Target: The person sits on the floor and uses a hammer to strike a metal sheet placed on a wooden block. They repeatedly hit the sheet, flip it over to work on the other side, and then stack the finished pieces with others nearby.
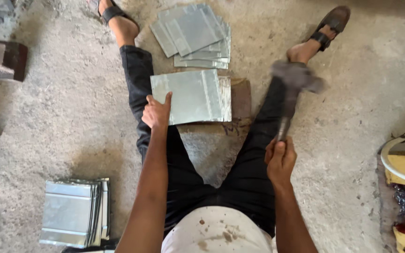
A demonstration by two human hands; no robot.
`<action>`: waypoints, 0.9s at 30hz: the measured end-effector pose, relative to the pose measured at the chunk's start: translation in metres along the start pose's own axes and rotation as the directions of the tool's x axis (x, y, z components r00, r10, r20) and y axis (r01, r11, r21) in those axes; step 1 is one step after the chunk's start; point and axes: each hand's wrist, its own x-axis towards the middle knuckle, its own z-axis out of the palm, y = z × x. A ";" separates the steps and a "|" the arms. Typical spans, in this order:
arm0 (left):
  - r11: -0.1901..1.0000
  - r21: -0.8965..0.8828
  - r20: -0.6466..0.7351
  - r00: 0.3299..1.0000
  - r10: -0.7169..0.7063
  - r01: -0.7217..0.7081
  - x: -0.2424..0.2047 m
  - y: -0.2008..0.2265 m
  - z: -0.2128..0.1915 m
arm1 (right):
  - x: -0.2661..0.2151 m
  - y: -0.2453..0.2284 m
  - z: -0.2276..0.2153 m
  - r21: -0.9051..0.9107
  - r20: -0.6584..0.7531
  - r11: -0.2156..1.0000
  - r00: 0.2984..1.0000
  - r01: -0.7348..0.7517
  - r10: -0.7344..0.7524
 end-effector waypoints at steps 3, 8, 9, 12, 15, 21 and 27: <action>0.999 0.035 0.005 1.000 0.015 -0.015 0.000 -0.003 0.003 | -0.002 0.025 0.018 0.210 -0.018 0.970 0.993 0.122 -0.121; 0.999 0.036 0.008 1.000 0.014 -0.014 0.002 -0.001 0.001 | -0.001 0.059 0.038 -0.417 0.195 0.908 0.979 0.033 0.054; 0.999 0.031 0.000 1.000 0.014 -0.014 0.002 -0.002 0.000 | 0.004 0.058 0.039 -0.450 0.237 0.893 0.965 0.007 0.111; 1.000 -0.018 0.022 1.000 0.009 -0.008 0.005 0.001 -0.002 | -0.001 0.040 0.034 -0.354 0.071 0.921 0.977 -0.163 0.200; 1.000 -0.022 0.028 1.000 -0.010 0.011 0.000 0.001 -0.003 | -0.007 0.046 0.049 -0.186 -0.013 0.980 0.997 -0.074 0.073; 1.000 -0.023 0.064 0.998 -0.013 0.014 0.001 0.004 -0.008 | 0.015 0.068 0.039 -0.504 0.228 0.860 0.973 0.083 0.040; 0.998 -0.051 0.031 0.999 -0.018 0.019 0.000 0.001 -0.006 | -0.009 0.055 0.037 -0.290 0.023 0.952 0.993 -0.103 0.114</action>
